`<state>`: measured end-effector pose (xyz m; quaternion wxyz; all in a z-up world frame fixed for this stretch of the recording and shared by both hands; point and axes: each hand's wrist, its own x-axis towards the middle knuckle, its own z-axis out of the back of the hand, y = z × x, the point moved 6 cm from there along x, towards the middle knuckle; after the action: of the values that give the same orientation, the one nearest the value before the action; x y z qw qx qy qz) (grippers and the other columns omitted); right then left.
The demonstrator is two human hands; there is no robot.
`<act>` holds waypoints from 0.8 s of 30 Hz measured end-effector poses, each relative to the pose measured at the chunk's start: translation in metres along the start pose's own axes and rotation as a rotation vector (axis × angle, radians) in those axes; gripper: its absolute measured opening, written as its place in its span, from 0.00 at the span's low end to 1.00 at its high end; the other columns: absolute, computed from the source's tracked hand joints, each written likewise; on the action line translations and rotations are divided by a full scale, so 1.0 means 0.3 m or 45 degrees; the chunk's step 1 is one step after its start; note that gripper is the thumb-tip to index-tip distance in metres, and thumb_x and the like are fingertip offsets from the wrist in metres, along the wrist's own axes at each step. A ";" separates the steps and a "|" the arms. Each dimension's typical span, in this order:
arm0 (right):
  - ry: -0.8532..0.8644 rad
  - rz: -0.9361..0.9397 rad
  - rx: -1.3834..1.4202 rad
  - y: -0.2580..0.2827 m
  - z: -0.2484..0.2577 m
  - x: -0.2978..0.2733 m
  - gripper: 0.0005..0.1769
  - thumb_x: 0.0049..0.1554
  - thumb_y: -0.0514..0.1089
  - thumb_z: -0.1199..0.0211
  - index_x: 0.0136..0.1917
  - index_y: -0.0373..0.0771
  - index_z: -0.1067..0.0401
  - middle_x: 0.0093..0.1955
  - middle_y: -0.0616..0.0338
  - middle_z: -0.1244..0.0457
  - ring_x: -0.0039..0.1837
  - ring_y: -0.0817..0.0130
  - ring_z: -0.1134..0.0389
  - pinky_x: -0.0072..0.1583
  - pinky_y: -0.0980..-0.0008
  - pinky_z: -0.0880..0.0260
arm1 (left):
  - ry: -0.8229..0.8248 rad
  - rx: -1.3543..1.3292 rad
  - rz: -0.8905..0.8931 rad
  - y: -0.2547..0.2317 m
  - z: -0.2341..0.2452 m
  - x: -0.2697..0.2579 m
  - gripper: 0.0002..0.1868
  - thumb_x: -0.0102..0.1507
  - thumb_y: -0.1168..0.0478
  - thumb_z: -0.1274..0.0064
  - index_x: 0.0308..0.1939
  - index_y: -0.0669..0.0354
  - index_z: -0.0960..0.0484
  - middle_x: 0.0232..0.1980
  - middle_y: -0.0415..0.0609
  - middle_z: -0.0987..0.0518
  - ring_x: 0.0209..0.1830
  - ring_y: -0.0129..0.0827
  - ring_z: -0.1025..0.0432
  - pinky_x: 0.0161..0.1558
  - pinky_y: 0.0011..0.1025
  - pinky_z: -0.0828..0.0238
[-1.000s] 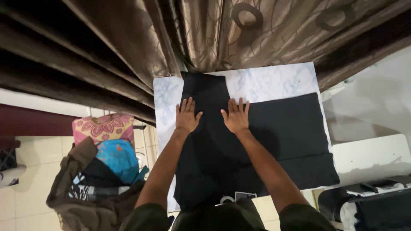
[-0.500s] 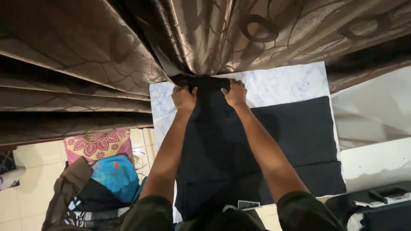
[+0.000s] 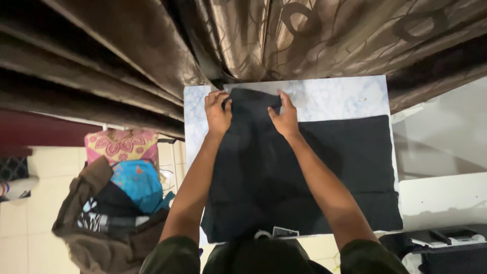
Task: The person picks up a shirt from a pile, spreads it out on a table, and folds it into a compact rectangle before placing it into an open suitcase.
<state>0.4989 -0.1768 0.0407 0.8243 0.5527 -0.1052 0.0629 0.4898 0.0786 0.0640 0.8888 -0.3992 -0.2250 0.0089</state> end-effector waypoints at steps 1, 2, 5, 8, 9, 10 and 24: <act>0.012 0.099 -0.267 0.033 0.023 -0.042 0.27 0.51 0.38 0.28 0.64 0.37 0.31 0.54 0.47 0.33 0.55 0.47 0.30 0.58 0.55 0.30 | -0.048 -0.124 -0.075 -0.036 0.048 -0.033 0.13 0.57 0.74 0.39 0.44 0.59 0.18 0.54 0.51 0.23 0.56 0.51 0.31 0.60 0.44 0.33; 0.038 0.191 -0.333 0.064 0.037 -0.098 0.23 0.50 0.36 0.28 0.58 0.40 0.29 0.53 0.51 0.32 0.56 0.48 0.31 0.59 0.54 0.32 | -0.060 -0.117 -0.077 -0.053 0.087 -0.076 0.13 0.57 0.74 0.39 0.44 0.59 0.18 0.54 0.51 0.23 0.56 0.51 0.31 0.60 0.44 0.33; 0.144 0.380 -0.396 0.134 0.066 -0.297 0.17 0.48 0.35 0.29 0.50 0.43 0.29 0.54 0.57 0.34 0.60 0.52 0.35 0.63 0.51 0.39 | -0.068 -0.170 -0.086 -0.063 0.167 -0.254 0.17 0.51 0.80 0.43 0.40 0.60 0.20 0.55 0.56 0.25 0.56 0.52 0.32 0.59 0.44 0.33; 0.264 0.418 -0.465 0.162 0.064 -0.469 0.16 0.43 0.35 0.30 0.44 0.46 0.30 0.57 0.60 0.34 0.62 0.52 0.36 0.62 0.51 0.40 | -0.123 -0.152 -0.049 0.011 0.187 -0.470 0.23 0.45 0.83 0.53 0.39 0.59 0.21 0.56 0.59 0.26 0.60 0.53 0.32 0.62 0.43 0.32; 0.271 0.414 -0.463 0.166 0.066 -0.514 0.16 0.43 0.35 0.30 0.44 0.46 0.30 0.57 0.60 0.34 0.62 0.52 0.36 0.62 0.51 0.40 | -0.030 -0.142 0.185 0.082 0.160 -0.547 0.24 0.48 0.83 0.54 0.43 0.60 0.20 0.55 0.59 0.26 0.57 0.51 0.31 0.58 0.39 0.32; 0.371 0.417 -0.477 0.169 0.051 -0.558 0.17 0.43 0.35 0.29 0.45 0.46 0.30 0.59 0.59 0.35 0.64 0.52 0.37 0.63 0.51 0.40 | 0.066 -0.131 0.419 0.153 0.131 -0.629 0.24 0.51 0.83 0.54 0.47 0.60 0.20 0.55 0.58 0.25 0.54 0.49 0.30 0.54 0.35 0.31; -0.091 -0.426 -0.343 -0.232 0.017 -0.497 0.28 0.55 0.54 0.26 0.54 0.28 0.28 0.38 0.47 0.28 0.45 0.54 0.25 0.49 0.60 0.28 | 0.275 -0.027 1.031 0.343 0.053 -0.606 0.27 0.62 0.43 0.39 0.51 0.64 0.15 0.45 0.56 0.14 0.51 0.46 0.20 0.56 0.35 0.27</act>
<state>0.3691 -0.2063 -0.0561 0.8854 0.4492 -0.0486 -0.1090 0.3367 0.1244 -0.0718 0.8279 -0.4631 0.0444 0.3133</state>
